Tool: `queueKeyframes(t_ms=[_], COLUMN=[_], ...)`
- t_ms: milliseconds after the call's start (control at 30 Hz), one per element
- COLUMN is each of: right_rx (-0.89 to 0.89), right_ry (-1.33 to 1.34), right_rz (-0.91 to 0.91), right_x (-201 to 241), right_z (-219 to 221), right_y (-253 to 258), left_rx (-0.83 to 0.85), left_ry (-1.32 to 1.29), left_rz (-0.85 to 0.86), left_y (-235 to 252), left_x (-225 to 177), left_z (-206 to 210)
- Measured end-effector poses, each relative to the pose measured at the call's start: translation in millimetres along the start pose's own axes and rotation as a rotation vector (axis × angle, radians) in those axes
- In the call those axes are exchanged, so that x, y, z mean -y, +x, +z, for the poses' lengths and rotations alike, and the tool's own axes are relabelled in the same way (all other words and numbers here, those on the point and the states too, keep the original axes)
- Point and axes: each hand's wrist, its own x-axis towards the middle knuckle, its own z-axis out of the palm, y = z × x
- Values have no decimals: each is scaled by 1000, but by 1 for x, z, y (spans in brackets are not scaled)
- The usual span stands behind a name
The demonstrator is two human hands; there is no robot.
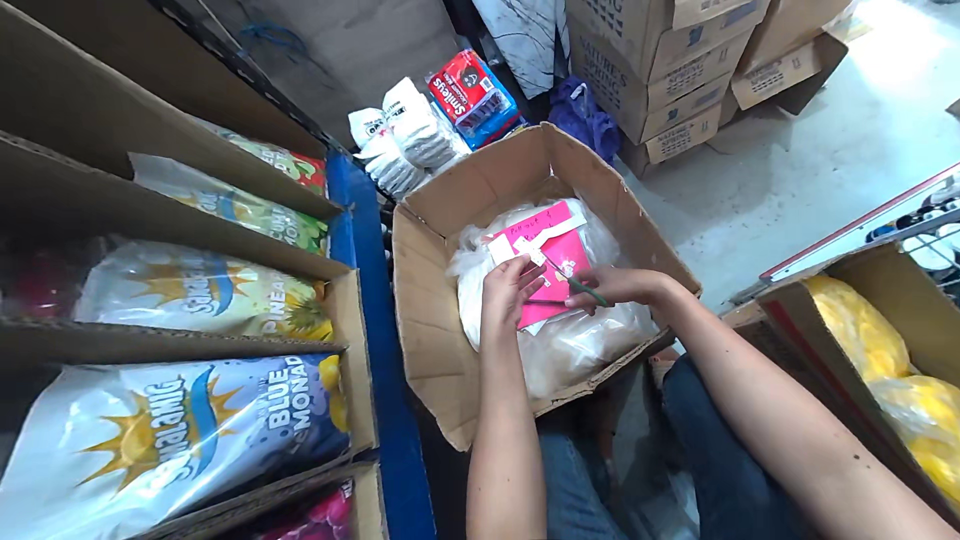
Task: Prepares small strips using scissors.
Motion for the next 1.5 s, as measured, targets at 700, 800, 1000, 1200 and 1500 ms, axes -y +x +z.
queueKeyframes(t_ms=[700, 800, 1000, 1200, 1500], right_rx=[-114, -130, -148, -165, -177], right_ry=[24, 34, 44, 98, 102], right_rz=[-60, -82, -80, -67, -98], right_x=[4, 0, 2, 3, 3], right_z=[2, 0, 2, 2, 0], right_y=[-2, -1, -1, -1, 0], left_rx=[53, 58, 74, 84, 100], left_ry=[31, 23, 16, 18, -105], left_rz=[45, 53, 57, 71, 109], left_y=[-9, -9, -9, -10, -5], left_x=[-1, 0, 2, 4, 10], left_z=[8, 9, 12, 17, 20])
